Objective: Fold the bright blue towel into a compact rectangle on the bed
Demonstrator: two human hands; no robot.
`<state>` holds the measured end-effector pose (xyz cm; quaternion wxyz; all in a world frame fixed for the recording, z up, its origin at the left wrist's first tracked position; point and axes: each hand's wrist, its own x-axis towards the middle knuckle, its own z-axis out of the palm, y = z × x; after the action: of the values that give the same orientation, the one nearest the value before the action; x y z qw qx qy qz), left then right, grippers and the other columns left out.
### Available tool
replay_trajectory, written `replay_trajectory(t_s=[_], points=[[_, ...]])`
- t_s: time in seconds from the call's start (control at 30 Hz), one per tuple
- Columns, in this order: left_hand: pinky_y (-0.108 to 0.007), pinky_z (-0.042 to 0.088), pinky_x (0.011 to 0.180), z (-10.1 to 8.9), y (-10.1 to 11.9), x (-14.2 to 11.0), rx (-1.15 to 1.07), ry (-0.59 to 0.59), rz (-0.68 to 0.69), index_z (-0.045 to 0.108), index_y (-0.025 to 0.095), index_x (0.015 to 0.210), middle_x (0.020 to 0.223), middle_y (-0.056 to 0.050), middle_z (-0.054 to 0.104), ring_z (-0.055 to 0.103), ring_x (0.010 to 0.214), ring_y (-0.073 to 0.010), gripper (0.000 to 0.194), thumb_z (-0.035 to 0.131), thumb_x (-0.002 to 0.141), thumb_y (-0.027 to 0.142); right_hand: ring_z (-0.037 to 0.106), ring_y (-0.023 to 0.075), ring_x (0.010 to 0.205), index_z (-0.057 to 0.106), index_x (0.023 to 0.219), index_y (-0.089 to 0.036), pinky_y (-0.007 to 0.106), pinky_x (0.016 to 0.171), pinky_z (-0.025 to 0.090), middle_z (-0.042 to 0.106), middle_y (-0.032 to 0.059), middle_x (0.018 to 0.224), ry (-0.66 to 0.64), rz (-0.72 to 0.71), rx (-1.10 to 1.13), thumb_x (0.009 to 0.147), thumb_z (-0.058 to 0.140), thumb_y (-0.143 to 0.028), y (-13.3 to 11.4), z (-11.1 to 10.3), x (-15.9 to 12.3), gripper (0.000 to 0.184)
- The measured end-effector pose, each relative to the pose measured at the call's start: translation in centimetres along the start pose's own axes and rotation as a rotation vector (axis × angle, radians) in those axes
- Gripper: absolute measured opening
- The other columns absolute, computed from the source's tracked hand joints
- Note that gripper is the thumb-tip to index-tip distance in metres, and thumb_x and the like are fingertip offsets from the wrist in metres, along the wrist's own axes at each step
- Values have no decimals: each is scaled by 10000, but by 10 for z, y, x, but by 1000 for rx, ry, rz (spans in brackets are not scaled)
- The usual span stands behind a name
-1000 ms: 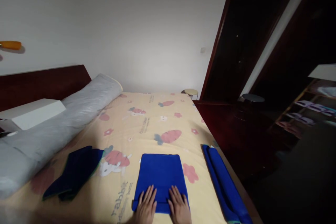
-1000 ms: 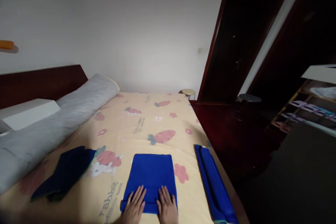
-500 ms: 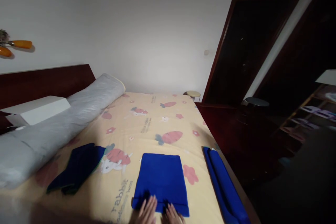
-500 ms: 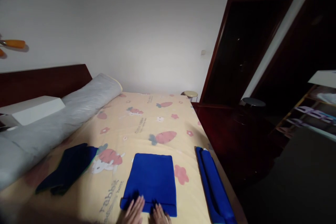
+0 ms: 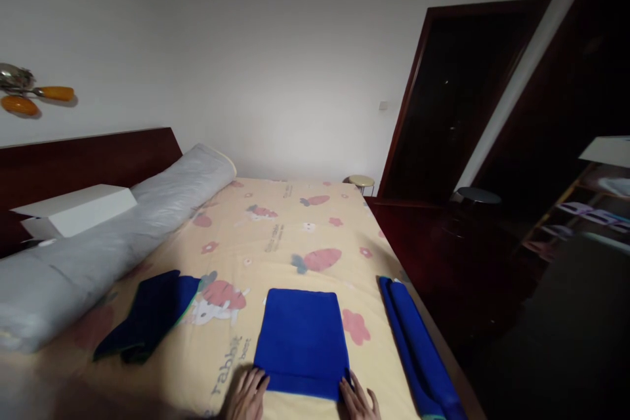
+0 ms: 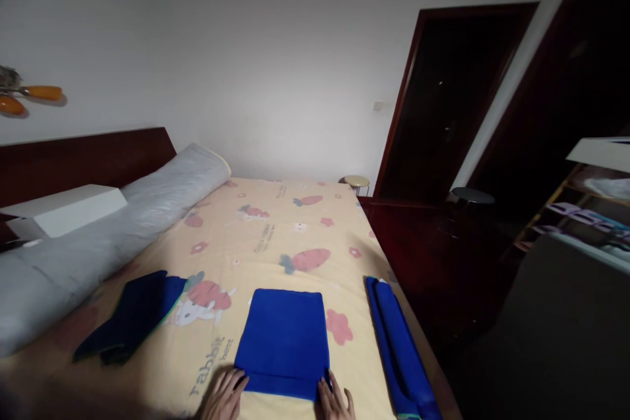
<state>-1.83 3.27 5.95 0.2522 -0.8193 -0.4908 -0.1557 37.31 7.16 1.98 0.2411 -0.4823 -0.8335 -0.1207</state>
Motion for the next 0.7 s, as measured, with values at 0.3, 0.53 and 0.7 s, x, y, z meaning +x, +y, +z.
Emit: replay_trajectory(t_s=[0.3,0.53,0.7], points=[[-301,456,995,-11,-18,21,-128,-237,-97,648,361,1074,1028,83,733,639,1050,-152,506,486,725,32,650,191,902,673,1024,-332,345,832,397,747,-21,990,-6,-88,-47,778,605,-245,0,-31,36,270],[-249,449,980,-15,-20,-16,-178,-134,33,590,410,1177,1104,118,723,642,1039,-133,622,543,663,62,638,213,952,671,1095,-369,326,801,403,739,0,1043,-100,-135,57,809,606,-278,8,-31,5,307],[-269,435,971,-40,-13,3,-345,-292,-165,651,383,1057,1008,90,724,630,1017,-145,544,516,673,23,600,244,1050,672,1107,-356,352,854,400,710,15,1098,-295,58,287,824,560,-304,-6,-51,10,308]])
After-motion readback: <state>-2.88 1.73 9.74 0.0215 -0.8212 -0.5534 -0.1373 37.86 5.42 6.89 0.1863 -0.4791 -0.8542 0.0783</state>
